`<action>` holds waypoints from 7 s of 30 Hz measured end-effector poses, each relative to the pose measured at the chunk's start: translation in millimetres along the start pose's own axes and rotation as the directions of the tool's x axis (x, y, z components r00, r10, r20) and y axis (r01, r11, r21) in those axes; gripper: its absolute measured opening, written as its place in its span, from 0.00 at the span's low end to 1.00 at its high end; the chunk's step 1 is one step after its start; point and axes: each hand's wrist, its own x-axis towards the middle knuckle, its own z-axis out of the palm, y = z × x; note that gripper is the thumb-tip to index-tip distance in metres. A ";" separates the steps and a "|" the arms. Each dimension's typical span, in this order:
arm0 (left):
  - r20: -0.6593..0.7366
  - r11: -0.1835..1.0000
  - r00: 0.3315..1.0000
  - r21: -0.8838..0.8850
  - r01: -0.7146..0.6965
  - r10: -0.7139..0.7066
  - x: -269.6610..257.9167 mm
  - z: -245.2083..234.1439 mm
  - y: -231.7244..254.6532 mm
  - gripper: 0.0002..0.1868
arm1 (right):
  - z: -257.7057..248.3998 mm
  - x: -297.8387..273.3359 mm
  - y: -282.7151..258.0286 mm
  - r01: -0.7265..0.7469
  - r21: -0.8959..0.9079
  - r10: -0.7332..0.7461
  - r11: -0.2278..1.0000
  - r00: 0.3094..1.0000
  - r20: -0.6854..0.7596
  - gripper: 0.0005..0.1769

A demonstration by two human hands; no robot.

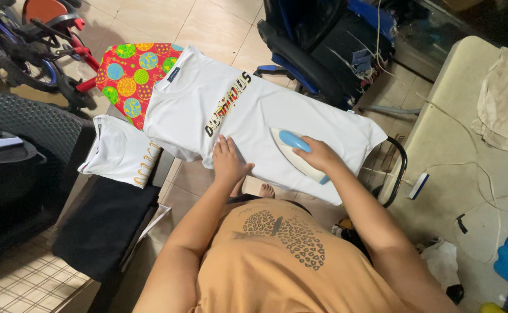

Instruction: The person irons a white shirt on a colorful ironing board by spreading the fabric, smoothing it with their hands, and moving an iron across various sections of the shirt.

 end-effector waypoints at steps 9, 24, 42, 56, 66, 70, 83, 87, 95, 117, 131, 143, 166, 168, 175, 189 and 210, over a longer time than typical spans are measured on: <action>0.056 0.999 0.998 0.032 0.016 -0.018 0.8 3.5 -4.0 0.70 | 38.3 46.4 -90.7 0.077 -0.127 -0.073 0.989 0.997 0.033 0.28; 0.081 0.999 0.997 0.053 0.002 -0.007 -1.1 3.2 -9.4 0.72 | 52.7 25.7 -91.3 0.147 -0.273 -0.142 0.951 0.989 0.038 0.28; 0.099 0.998 0.995 0.060 0.005 -0.011 1.4 9.4 -10.6 0.72 | 12.7 38.0 -69.2 -0.155 -0.050 0.149 0.987 0.983 -0.110 0.27; 0.073 1.000 0.997 0.013 -0.026 0.025 0.4 8.9 -9.9 0.68 | -35.4 47.8 18.4 -0.236 0.032 0.227 0.971 0.877 -0.424 0.27; -0.074 0.967 0.967 -0.053 -0.249 0.245 -1.3 32.0 0.5 0.49 | 11.3 39.8 -18.5 -0.089 -0.016 0.078 0.996 0.939 -0.334 0.36; -0.262 0.947 0.922 -0.075 -0.314 0.285 1.4 44.5 5.5 0.41 | 62.9 5.1 -55.6 -0.145 -0.110 0.137 0.983 0.988 -0.077 0.34; -0.240 0.925 0.925 -0.170 -0.340 0.296 -24.0 28.9 18.3 0.46 | -27.2 8.8 69.1 -0.309 0.212 0.369 0.927 0.853 -0.370 0.30; -0.275 0.909 0.895 -0.129 -0.396 0.351 -29.4 40.4 13.7 0.39 | -0.2 17.6 52.6 -0.277 -0.005 0.251 0.961 0.879 -0.406 0.35; -0.202 0.922 0.908 -0.046 -0.384 0.368 -32.8 63.8 18.6 0.34 | 68.7 -18.1 11.9 -0.138 0.028 0.141 0.990 0.961 -0.239 0.35; -0.303 0.946 0.896 0.103 -0.308 0.325 -28.3 98.3 21.6 0.28 | -44.5 -80.1 262.2 -0.103 0.726 0.614 0.680 0.622 -0.486 0.20; -0.355 0.973 0.933 -0.187 -0.138 0.064 23.9 46.9 -32.1 0.25 | -22.3 -78.5 236.4 -0.198 0.049 0.132 0.979 0.433 -0.892 0.31; -0.481 0.981 0.868 -0.193 0.030 -0.121 195.2 -45.6 -162.5 0.36 | 53.1 -9.9 138.2 -0.399 0.022 0.331 0.917 0.727 -0.601 0.25; 0.072 0.711 0.976 -0.675 0.199 -0.204 369.1 -89.1 -223.3 0.23 | 74.0 37.5 69.4 -0.289 0.198 0.320 0.937 0.474 -0.820 0.20; 0.016 0.728 0.978 -0.665 0.167 -0.209 362.3 -109.2 -256.1 0.25 | 72.5 46.9 63.5 -0.328 0.194 0.339 0.925 0.478 -0.810 0.22; -0.114 0.856 0.972 -0.503 0.120 -0.204 319.7 -120.1 -300.1 0.38 | 64.4 70.0 54.7 -0.421 0.366 0.544 0.830 0.464 -0.699 0.30; -0.320 0.834 0.905 -0.548 0.066 -0.282 300.3 -95.5 -281.2 0.22 | -15.2 154.2 72.4 -0.001 0.814 0.730 0.582 0.441 -0.521 0.30; 0.254 0.867 0.935 -0.373 0.331 -0.248 215.1 -97.8 -311.1 0.44 | 115.5 -8.7 105.8 -0.363 0.904 0.499 0.225 0.840 0.212 0.28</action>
